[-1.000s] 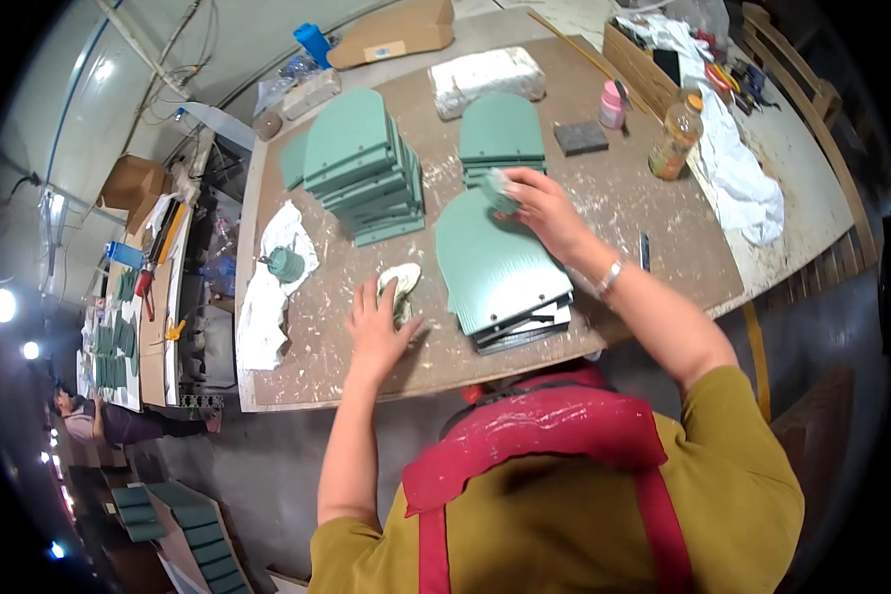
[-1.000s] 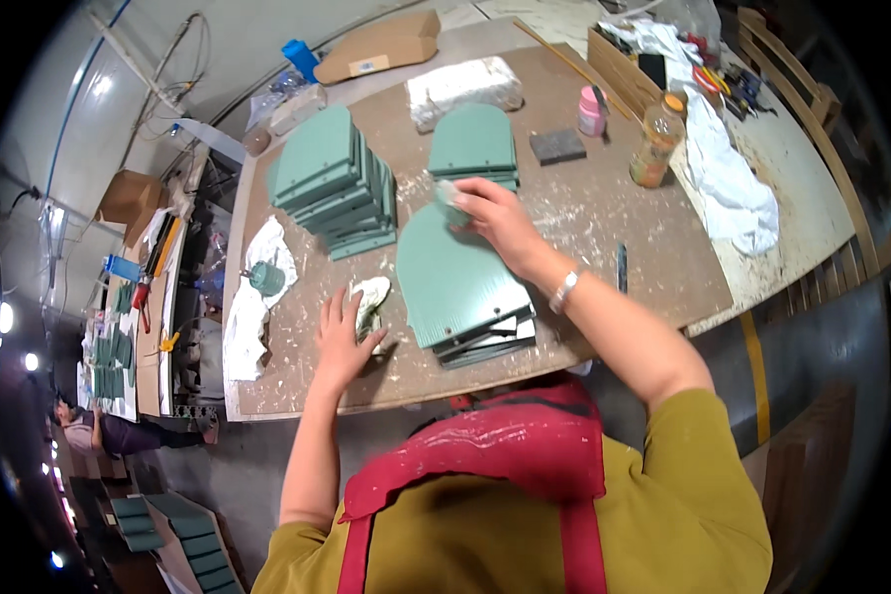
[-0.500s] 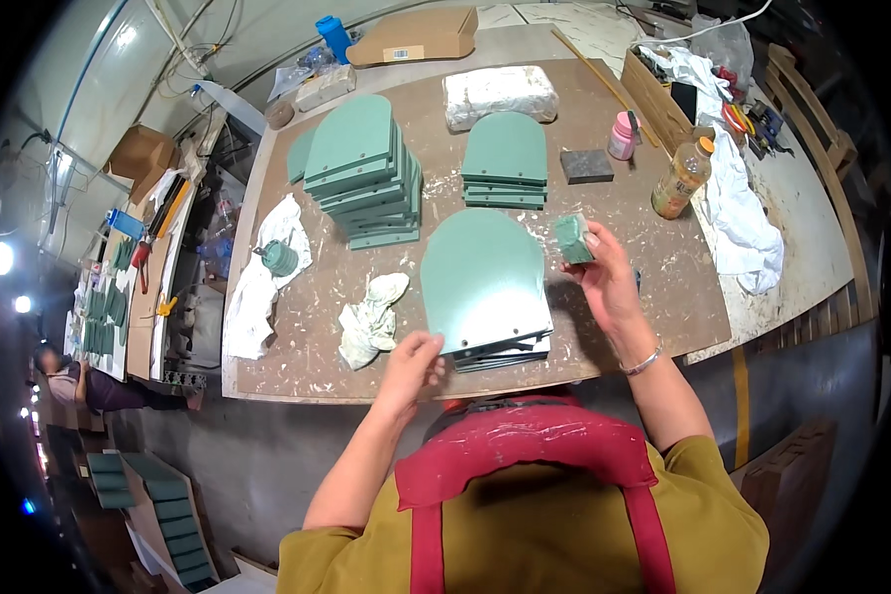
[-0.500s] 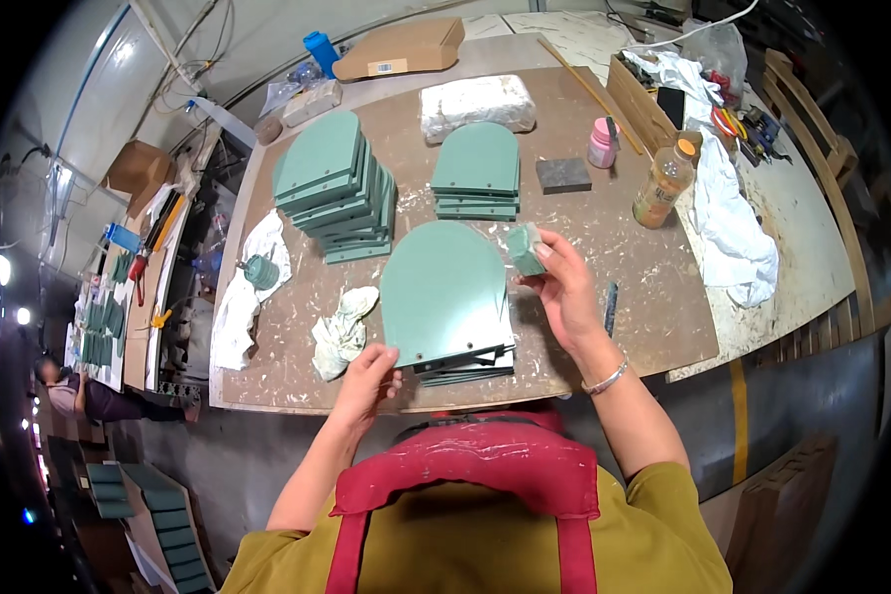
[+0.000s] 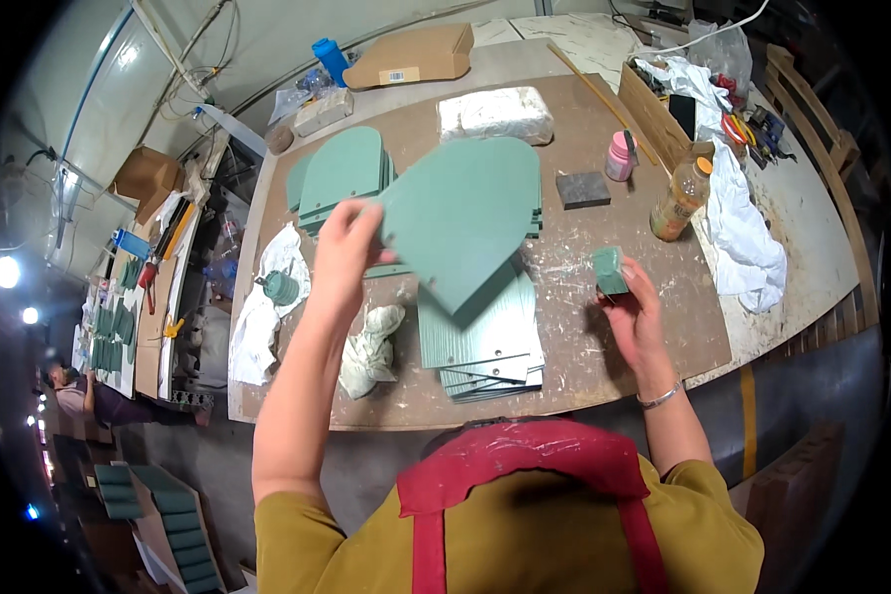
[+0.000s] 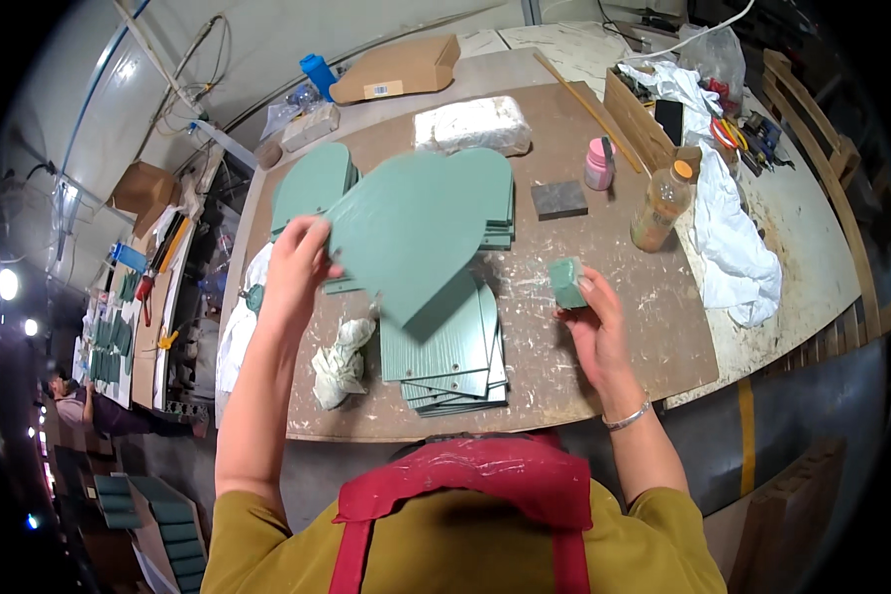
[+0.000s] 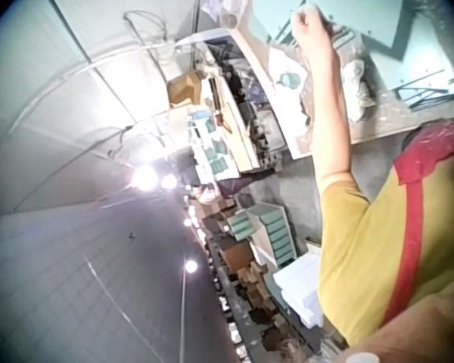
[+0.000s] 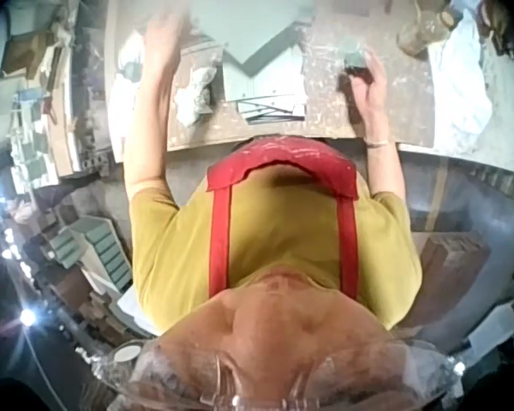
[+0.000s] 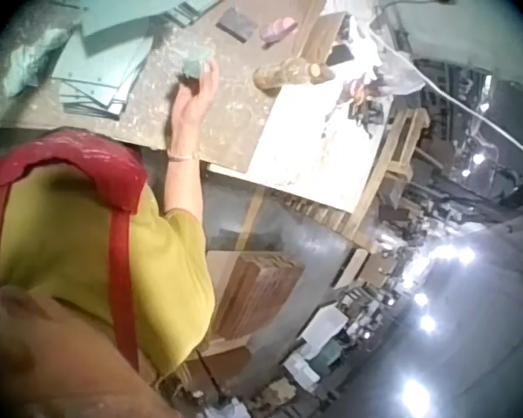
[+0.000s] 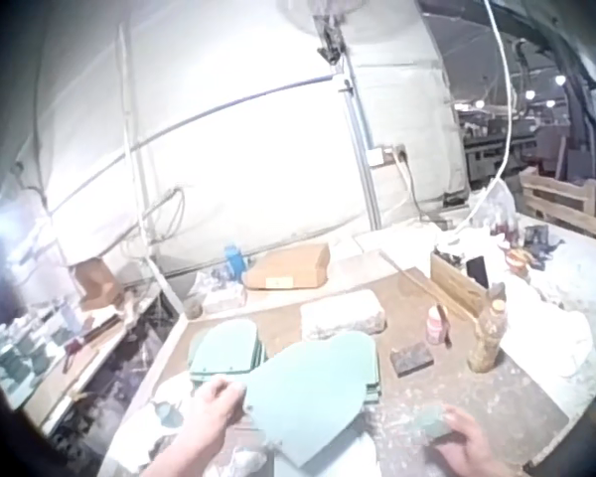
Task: The person sands the edges and surfaces of green wooden panels using a sanding block. They take panels one at a time from a stack, rub the block along the contours, wipe the dust away with a white cloth, and place the finished pieces into a separate stack.
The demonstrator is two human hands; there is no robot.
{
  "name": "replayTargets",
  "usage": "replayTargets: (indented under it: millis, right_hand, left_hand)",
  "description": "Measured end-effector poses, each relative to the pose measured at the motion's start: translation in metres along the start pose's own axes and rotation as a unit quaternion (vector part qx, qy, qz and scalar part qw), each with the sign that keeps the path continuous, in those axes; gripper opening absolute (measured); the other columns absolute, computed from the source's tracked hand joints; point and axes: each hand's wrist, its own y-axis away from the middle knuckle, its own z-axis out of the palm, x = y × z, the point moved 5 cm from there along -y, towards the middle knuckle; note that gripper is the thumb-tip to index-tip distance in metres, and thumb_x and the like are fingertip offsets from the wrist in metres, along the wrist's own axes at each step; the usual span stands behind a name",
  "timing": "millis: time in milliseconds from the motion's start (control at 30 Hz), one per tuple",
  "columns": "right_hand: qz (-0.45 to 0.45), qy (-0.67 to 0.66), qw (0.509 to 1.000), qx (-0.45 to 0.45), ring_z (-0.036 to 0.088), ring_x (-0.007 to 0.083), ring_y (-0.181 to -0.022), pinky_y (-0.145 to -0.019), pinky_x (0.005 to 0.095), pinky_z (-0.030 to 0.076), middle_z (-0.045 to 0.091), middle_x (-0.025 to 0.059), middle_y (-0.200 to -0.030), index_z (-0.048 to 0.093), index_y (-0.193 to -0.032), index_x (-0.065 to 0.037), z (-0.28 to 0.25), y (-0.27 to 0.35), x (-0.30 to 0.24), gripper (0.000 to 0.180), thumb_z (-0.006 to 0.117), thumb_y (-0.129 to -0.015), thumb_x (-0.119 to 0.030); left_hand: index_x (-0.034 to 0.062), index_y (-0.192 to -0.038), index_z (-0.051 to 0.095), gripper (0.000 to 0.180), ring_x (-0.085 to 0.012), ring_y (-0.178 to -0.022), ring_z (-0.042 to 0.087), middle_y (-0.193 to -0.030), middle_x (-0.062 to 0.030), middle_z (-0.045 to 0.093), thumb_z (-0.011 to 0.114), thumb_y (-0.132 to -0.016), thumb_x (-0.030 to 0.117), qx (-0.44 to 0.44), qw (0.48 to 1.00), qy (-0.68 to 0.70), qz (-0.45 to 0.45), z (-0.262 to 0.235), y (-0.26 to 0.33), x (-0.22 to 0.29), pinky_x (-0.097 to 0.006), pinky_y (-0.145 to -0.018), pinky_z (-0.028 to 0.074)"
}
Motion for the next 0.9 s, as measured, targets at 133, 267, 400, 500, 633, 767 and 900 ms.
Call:
replayTargets:
  millis: [133,267,400,500,633,767,900]
  right_hand:
    - [-0.028,-0.023,0.999,-0.001,0.060,0.0170,-0.096,-0.085,0.0347,0.050,0.063,0.0072,-0.113,0.056,-0.129,-0.003,-0.004,-0.003,-0.014,0.034,0.058,-0.101,-0.022]
    - [-0.038,-0.010,0.999,0.031,0.060,0.0178,-0.096,-0.085,0.0347,0.051,0.064,0.0089,-0.113,0.055,-0.129,-0.001,-0.018,0.002,-0.018,0.034,0.058,-0.102,-0.021]
    - [-0.027,-0.012,0.999,0.037,0.061,0.0205,-0.093,-0.085,0.0365,0.051,0.063,0.0107,-0.112,0.054,-0.131,-0.001,-0.032,0.006,-0.011,0.036,0.057,-0.102,-0.022]
    - [-0.024,-0.023,0.999,0.028,0.060,0.0192,-0.093,-0.085,0.0350,0.051,0.063,0.0105,-0.111,0.053,-0.131,-0.001,-0.037,0.000,-0.005,0.037,0.058,-0.102,-0.023]
    - [-0.040,-0.058,0.997,0.037,0.060,0.0203,-0.095,-0.087,0.0364,0.050,0.063,0.0109,-0.111,0.053,-0.130,-0.001,-0.040,-0.014,-0.010,0.036,0.058,-0.102,-0.022]
    - [-0.057,-0.106,0.992,0.050,0.059,0.0232,-0.093,-0.086,0.0384,0.049,0.062,0.0109,-0.111,0.053,-0.130,-0.002,-0.040,-0.032,-0.024,0.034,0.056,-0.103,-0.022]
    - [-0.046,-0.122,0.991,0.029,0.057,0.0236,-0.093,-0.086,0.0389,0.047,0.062,0.0101,-0.110,0.055,-0.127,-0.003,-0.028,-0.045,-0.030,0.029,0.057,-0.103,-0.020]
  left_hand:
    - [0.0006,-0.111,0.060,0.023,-0.0124,-0.080,0.064,-0.092,-0.0053,0.062,0.062,-0.102,0.022,-0.005,0.991,0.131,-0.040,0.062,-0.085,-0.024,-0.026,-0.071,0.061]
    - [-0.0039,-0.110,0.055,0.022,-0.0156,-0.073,0.064,-0.094,-0.0097,0.060,0.059,-0.103,0.017,0.008,0.976,0.189,-0.105,0.095,-0.144,-0.074,-0.027,-0.068,0.064]
    - [-0.0079,-0.116,0.054,0.025,-0.0173,-0.067,0.064,-0.098,-0.0124,0.059,0.058,-0.103,0.014,0.020,0.946,0.261,-0.190,0.096,-0.171,-0.109,-0.027,-0.065,0.065]
    - [-0.0050,-0.114,0.057,0.023,-0.0177,-0.073,0.067,-0.099,-0.0125,0.063,0.061,-0.102,0.015,0.031,0.965,0.217,-0.146,0.096,-0.168,-0.101,-0.026,-0.065,0.063]
    - [-0.0009,-0.111,0.063,0.020,-0.0107,-0.075,0.060,-0.088,-0.0052,0.065,0.066,-0.100,0.016,0.034,0.974,-0.074,0.212,0.088,-0.112,-0.026,-0.027,-0.071,0.055]
    - [-0.0014,-0.109,0.066,0.024,-0.0346,-0.097,0.074,-0.115,-0.0184,0.074,0.069,-0.085,-0.004,0.036,0.746,-0.329,0.578,0.078,0.009,0.033,-0.036,-0.085,0.060]
    - [0.0010,-0.086,0.067,0.008,-0.0238,-0.082,0.072,-0.106,-0.0145,0.077,0.072,-0.081,-0.003,-0.007,0.731,-0.412,0.544,0.069,0.086,0.017,-0.029,-0.060,0.049]
